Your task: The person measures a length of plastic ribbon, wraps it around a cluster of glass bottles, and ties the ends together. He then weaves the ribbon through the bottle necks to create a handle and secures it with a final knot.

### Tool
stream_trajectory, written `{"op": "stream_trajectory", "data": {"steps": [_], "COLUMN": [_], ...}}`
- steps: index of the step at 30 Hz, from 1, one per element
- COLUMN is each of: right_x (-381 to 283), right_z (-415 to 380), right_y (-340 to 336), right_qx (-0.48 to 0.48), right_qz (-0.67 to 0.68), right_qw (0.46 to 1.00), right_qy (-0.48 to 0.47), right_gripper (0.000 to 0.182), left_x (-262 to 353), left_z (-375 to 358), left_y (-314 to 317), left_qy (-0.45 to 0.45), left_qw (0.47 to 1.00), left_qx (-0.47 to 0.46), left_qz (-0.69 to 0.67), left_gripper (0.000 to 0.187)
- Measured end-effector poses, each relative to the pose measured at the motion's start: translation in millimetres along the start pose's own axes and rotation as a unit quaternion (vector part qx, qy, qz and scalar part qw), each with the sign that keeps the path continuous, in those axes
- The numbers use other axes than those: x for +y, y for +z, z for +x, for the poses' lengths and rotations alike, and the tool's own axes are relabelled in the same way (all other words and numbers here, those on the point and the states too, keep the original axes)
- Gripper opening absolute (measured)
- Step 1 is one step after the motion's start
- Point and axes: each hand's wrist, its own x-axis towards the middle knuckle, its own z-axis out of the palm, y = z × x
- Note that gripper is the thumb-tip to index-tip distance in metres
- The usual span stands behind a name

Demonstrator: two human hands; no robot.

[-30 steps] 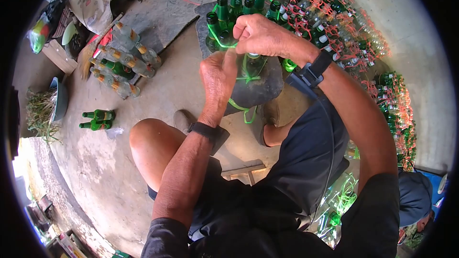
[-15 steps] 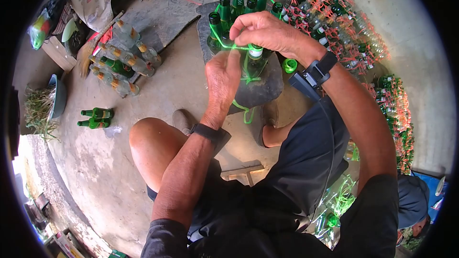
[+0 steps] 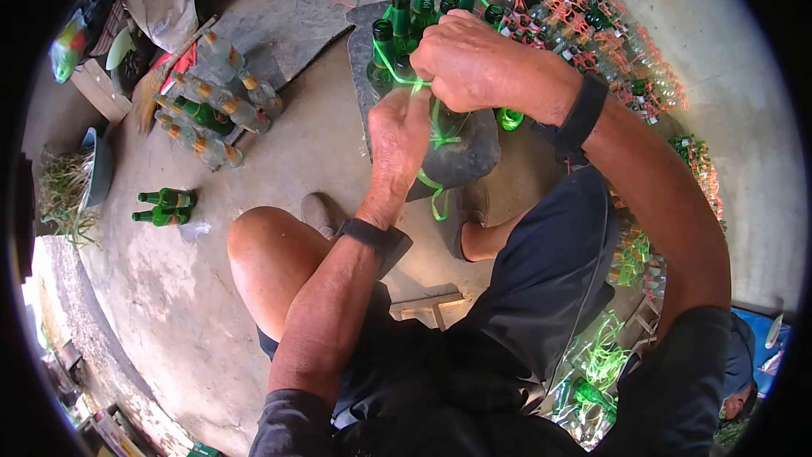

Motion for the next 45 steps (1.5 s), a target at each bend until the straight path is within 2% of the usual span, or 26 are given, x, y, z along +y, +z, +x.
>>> {"op": "stream_trajectory", "data": {"steps": [1, 2, 4, 7, 12, 16, 20, 23, 25, 26, 28, 32, 34, 38, 40, 44, 45], "right_x": [-1.4, -0.8, -0.8, -6.1, -11.7, -9.1, -7.5, 9.7, 15.7, 18.7, 23.7, 29.0, 23.3, 22.8, 24.6, 25.6, 30.0], "right_z": [0.5, -0.3, -1.7, -2.1, 1.4, 3.1, 5.1, 8.6, 11.2, 11.6, 12.8, 14.8, 17.6, 19.8, 20.9, 23.4, 24.4], "right_y": [-1.5, 0.0, 2.0, -0.8, -7.0, -19.7, -24.3, -20.7, -25.6, -25.7, -25.5, -20.1, -26.2, -30.0, -31.5, -39.9, -40.1], "right_qx": [-0.008, -0.009, 0.023, -0.004, -0.017, -0.046, -0.025, -0.012, -0.014, -0.014, -0.049, -0.063, -0.163, -0.178, -0.149, -0.155, -0.144], "right_qz": [-0.055, -0.055, -0.103, -0.154, -0.185, -0.218, -0.220, -0.168, -0.044, -0.044, 0.084, 0.171, 0.238, 0.255, 0.170, 0.100, 0.054], "right_qw": [0.998, 0.998, 0.993, 0.986, 0.981, 0.973, 0.972, 0.980, 0.989, 0.989, 0.992, 0.980, 0.957, 0.950, 0.974, 0.983, 0.988], "right_qy": [-0.019, -0.020, -0.059, -0.058, -0.051, -0.065, -0.077, -0.111, -0.141, -0.140, -0.076, -0.079, 0.014, 0.033, 0.017, 0.025, -0.001], "right_gripper": [0.007, 0.007, 0.006, 0.008, 0.010, 0.009, 0.012, 0.013, 0.013, 0.013, 0.012, 0.011, 0.015, 0.018, 0.016, 0.019, 0.023], "left_x": [0.4, 1.0, -0.6, -0.6, -1.4, -0.9, -2.1, -3.1, -3.4, -4.1, -4.2, -3.4, -1.5, -3.7, 0.7, 4.8, 4.5], "left_z": [-0.3, -0.5, -0.4, 0.0, 0.7, 1.0, 0.3, 0.6, 1.6, 2.3, 3.1, 2.6, 2.4, 4.0, 3.0, 2.5, 2.9], "left_y": [-0.1, 0.0, 0.3, 0.8, 0.1, 1.2, 2.4, 0.5, 1.3, 2.1, 2.0, 5.5, 5.5, 8.1, 7.2, 6.0, 6.4], "left_qy": [-0.002, -0.004, 0.000, 0.007, 0.023, 0.022, 0.011, 0.002, 0.004, 0.006, 0.007, -0.004, -0.006, -0.019, -0.018, -0.006, -0.005], "left_qw": [1.000, 1.000, 1.000, 1.000, 1.000, 0.999, 0.999, 1.000, 1.000, 1.000, 1.000, 1.000, 1.000, 1.000, 1.000, 0.999, 0.999], "left_qx": [0.000, 0.000, 0.002, 0.006, 0.009, 0.017, 0.026, 0.010, 0.012, 0.014, 0.011, 0.008, 0.006, -0.008, -0.015, -0.035, -0.035], "left_qz": [-0.007, -0.015, -0.014, -0.006, -0.006, -0.031, -0.034, -0.004, 0.001, 0.007, 0.011, -0.001, 0.000, -0.006, -0.008, -0.008, -0.008], "left_gripper": [0.024, 0.023, 0.022, 0.021, 0.021, 0.028, 0.029, 0.025, 0.026, 0.027, 0.027, 0.028, 0.028, 0.028, 0.028, 0.027, 0.027]}}
